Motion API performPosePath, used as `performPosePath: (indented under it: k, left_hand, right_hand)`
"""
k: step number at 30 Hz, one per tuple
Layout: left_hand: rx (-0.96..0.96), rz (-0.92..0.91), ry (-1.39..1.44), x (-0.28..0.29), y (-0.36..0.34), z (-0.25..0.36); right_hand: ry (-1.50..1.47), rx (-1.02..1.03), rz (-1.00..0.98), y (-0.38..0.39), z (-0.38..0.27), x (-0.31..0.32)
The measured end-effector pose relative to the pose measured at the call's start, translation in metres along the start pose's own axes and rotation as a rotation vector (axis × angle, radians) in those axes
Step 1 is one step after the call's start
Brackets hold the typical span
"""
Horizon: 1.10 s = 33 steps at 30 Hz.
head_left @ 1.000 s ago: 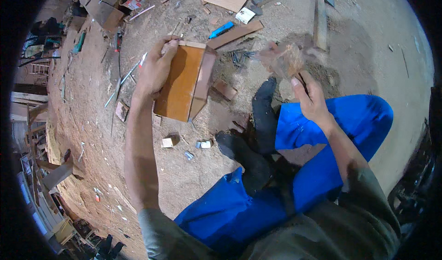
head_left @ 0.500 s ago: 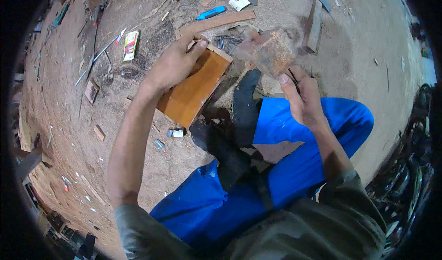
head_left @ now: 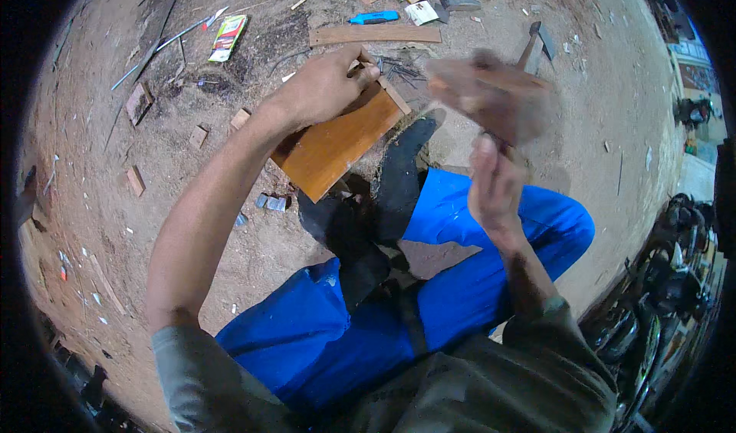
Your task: The person assembles a small wooden box by hand, fitting wooden panels together and using a mallet and an axe to secure joints and trim edges.
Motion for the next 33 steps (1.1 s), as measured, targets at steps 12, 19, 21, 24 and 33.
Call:
performPosePath:
  k: [12,19,21,24,33]
  left_hand:
    - [-0.013,-0.109,0.194,0.006,0.016,-0.013]
    - [0.089,-0.196,0.386,0.000,0.028,-0.019]
    - [0.049,-0.204,0.319,-0.005,0.028,-0.015]
    - [0.135,-0.146,0.444,-0.006,0.032,-0.015]
    - [-0.174,-0.023,0.401,0.004,0.069,0.032]
  right_hand:
    - [-0.750,-0.206,0.075,-0.010,-0.005,0.008]
    - [-1.198,-0.701,-0.242,0.009,0.004,-0.024]
    - [-1.244,-0.819,-0.277,0.009,0.009,-0.036]
    - [-1.337,-0.825,-0.235,0.000,0.022,-0.043]
    - [-1.142,-0.775,-0.069,-0.008,0.069,-0.011]
Point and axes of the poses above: each hand's wrist, its own y-axis away from the middle knuckle, its own x-axis out of the back of the hand, z = x × y, the point moved 6 cm from there along -y, towards the middle knuckle, and after that the axes turned 8 degrees about -z, right-handed, at the moved point
